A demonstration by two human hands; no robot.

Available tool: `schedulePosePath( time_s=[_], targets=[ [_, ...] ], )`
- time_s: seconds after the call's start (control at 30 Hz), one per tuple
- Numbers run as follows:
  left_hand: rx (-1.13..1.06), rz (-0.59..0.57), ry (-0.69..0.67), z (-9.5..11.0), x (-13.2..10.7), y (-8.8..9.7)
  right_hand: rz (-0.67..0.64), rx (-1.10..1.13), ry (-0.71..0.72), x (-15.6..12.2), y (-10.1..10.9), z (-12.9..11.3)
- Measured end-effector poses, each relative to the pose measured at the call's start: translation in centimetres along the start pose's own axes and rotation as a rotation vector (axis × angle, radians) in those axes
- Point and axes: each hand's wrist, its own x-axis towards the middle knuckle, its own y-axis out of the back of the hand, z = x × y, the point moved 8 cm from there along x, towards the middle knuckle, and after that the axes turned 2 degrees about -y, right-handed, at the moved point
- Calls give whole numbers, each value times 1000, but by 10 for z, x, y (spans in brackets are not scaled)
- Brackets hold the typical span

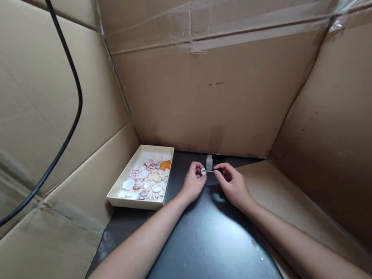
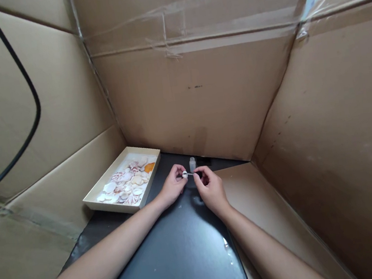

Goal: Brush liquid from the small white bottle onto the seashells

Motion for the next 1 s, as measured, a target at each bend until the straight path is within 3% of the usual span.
schedulePosePath(
  time_s=[0.1, 0.27, 0.5, 0.7, 0.83, 1.0],
  targets=[
    [7, 2, 14, 0, -1, 0, 27, 17, 5, 0, 6, 0],
    [-15, -34, 59, -3, -2, -3, -50, -28, 59, 2, 7, -3],
    [-5, -10, -51, 4, 0, -2, -44, -27, 78, -2, 5, -5],
    [13, -11, -49, 3, 2, -2, 21, -41, 85, -4, 7, -7],
    [39, -7, -55, 5, 1, -1, -28, -19, 81, -4, 3, -6],
    [63, -5, -43, 5, 1, 0, 17, -35, 74, -4, 6, -5]
  ],
)
